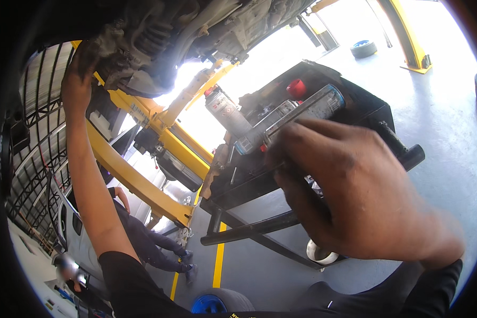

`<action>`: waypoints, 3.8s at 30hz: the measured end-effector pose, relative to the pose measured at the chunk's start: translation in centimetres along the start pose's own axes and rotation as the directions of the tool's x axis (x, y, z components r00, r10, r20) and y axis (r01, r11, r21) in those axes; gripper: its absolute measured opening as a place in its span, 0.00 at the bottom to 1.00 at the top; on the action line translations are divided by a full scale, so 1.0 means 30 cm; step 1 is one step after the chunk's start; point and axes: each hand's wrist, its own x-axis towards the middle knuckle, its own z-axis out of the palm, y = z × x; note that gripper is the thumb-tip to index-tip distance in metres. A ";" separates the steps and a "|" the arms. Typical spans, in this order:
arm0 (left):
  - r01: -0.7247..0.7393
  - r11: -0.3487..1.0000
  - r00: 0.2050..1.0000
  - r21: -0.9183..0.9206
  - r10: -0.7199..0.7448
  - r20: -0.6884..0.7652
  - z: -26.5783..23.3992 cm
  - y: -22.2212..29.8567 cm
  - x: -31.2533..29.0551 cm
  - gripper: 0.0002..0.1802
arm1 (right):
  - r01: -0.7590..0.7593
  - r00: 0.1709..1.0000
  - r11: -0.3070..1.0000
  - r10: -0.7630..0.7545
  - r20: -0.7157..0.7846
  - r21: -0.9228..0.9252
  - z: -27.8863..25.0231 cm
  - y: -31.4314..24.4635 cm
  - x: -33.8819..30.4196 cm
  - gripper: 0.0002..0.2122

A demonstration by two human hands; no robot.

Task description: The person removes a brake caliper from a vehicle's wheel hub, sprays a lubricant onto the brake pads, and then reinstalls the caliper. The task involves handling the caliper, brake pads, and a spray can within a professional auto repair setting.

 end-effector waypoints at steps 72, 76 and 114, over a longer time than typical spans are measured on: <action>0.028 0.981 0.999 0.191 -0.030 0.009 -0.024 -0.229 0.088 0.43 | 0.321 0.914 0.818 -0.399 -0.068 -0.478 0.355 -0.055 1.313 0.19; 0.341 0.904 0.935 -0.258 -0.355 -0.007 -0.070 -0.094 0.099 0.28 | -0.066 0.988 0.962 0.026 -0.149 -0.264 0.405 -0.143 1.267 0.21; 0.015 0.847 0.995 0.532 0.040 -0.092 -0.045 -0.085 0.094 0.29 | -0.171 0.795 0.934 -0.058 -0.604 -0.314 0.611 -0.167 1.187 0.24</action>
